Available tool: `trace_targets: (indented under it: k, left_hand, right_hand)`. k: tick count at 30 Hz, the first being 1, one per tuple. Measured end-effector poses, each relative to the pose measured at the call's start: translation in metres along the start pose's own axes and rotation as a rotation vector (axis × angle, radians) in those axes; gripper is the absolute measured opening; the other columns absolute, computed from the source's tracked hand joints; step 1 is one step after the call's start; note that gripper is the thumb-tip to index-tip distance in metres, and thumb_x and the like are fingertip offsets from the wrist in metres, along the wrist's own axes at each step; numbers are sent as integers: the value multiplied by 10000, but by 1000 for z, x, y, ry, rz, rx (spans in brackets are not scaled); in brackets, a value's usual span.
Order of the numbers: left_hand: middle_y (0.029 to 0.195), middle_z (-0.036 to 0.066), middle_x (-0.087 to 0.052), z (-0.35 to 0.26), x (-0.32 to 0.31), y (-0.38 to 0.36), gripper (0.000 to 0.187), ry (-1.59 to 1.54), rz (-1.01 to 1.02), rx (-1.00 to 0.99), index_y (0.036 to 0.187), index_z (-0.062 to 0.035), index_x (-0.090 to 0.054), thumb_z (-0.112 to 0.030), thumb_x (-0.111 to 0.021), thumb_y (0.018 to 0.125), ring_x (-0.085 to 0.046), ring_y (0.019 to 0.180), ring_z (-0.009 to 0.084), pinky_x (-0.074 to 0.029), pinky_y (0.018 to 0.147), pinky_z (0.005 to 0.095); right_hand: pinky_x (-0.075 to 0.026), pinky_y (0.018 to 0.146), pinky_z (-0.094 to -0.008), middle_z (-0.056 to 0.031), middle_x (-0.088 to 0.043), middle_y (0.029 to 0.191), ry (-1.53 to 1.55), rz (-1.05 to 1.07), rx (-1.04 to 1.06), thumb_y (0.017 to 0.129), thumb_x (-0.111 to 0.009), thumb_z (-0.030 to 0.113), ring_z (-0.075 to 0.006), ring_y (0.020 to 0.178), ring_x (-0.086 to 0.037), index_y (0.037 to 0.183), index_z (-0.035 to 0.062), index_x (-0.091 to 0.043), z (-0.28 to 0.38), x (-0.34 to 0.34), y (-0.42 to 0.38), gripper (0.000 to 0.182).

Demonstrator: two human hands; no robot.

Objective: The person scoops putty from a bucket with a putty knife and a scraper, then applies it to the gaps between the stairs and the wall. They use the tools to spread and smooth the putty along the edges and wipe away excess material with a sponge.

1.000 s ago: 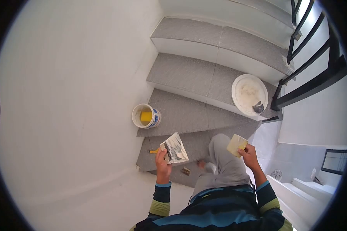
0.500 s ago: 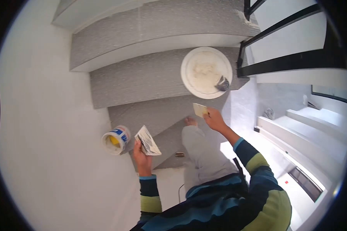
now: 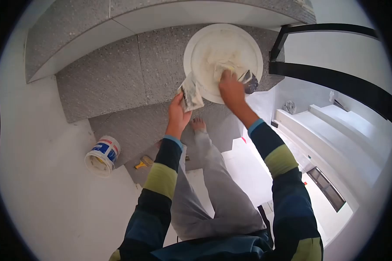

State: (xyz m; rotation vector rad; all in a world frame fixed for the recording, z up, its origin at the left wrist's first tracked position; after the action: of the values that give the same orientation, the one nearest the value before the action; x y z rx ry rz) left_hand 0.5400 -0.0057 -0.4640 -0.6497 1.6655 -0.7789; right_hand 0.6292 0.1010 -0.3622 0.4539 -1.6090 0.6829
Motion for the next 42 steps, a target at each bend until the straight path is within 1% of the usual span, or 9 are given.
trace_targets:
  k: [5,7,15,18,21,24,34,39,42]
  left_hand:
    - [1214,135,-486,2,-7,12,387,15,107,-19,1248,23,-395,-190,-388,926,-491,1117,242,-385,970,370]
    - [1202,135,-492,-1,-10,13,376,14,125,7,1233,20,-410,-188,-397,920,-498,1103,238,-394,962,371]
    - [1093,95,-555,-24,-14,15,329,58,321,-134,1173,-23,-475,-213,-437,907,-558,994,175,-460,845,320]
    - [1082,83,-555,-83,-20,-48,329,7,316,-148,1172,-21,-471,-206,-443,902,-549,1004,160,-464,832,308]
    - [1012,49,-567,-166,30,-125,318,26,185,-274,1141,-27,-489,-240,-442,909,-552,911,129,-449,797,273]
    - [1052,58,-550,-234,65,-185,317,356,120,-513,1156,-49,-483,-244,-430,912,-562,936,136,-470,796,285]
    - [1142,102,-520,-295,123,-229,336,-305,10,-399,1188,-30,-455,-214,-405,912,-545,1023,212,-483,811,370]
    - [724,41,-510,-334,191,-246,225,-281,-181,-636,1034,-62,-502,-233,-409,922,-531,632,151,-453,481,244]
    - [625,38,-478,-371,191,-246,235,-322,-103,-686,1015,-78,-490,-274,-407,916,-461,458,136,-373,352,255]
  right_hand:
    - [-504,557,-367,-173,-528,892,4,330,133,697,-538,36,-295,746,-580,710,-23,-602,4,-3,-5,88]
    - [-507,585,-406,-176,-551,890,39,95,-163,690,-546,25,-318,776,-590,790,-23,-597,-22,30,24,122]
    - [-466,642,-442,-208,-572,791,154,223,4,633,-521,-13,-373,740,-577,769,22,-637,3,36,-6,182]
    - [-489,666,-397,-201,-599,809,103,152,173,702,-519,-12,-317,750,-614,856,-8,-625,23,98,1,187]
    - [-494,708,-324,-161,-619,893,720,110,-199,791,-539,9,-207,821,-617,994,-36,-585,76,128,10,213]
    - [-475,741,-261,-106,-576,1025,1137,-27,-63,840,-555,20,-142,927,-565,1113,-45,-518,160,166,23,283]
    - [-539,624,-295,-129,-494,1225,626,-199,978,694,-615,-5,-251,977,-584,1117,111,-589,397,246,48,440]
    - [-533,545,-291,-140,-520,1202,416,-73,998,686,-612,-1,-261,912,-611,1109,104,-600,416,176,98,436]
    - [-484,493,-281,-151,-598,1017,895,-225,823,704,-585,9,-250,745,-624,1006,45,-623,397,125,155,306]
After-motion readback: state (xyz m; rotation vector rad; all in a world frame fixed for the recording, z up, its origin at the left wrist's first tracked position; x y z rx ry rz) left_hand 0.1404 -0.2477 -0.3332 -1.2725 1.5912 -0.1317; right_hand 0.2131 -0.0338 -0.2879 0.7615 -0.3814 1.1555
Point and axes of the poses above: each hand's wrist, its own y-axis towards the middle knuckle, its own x-axis out of the back of the hand, z = x × y, the point moved 10 cm from there along y, towards the middle knuckle
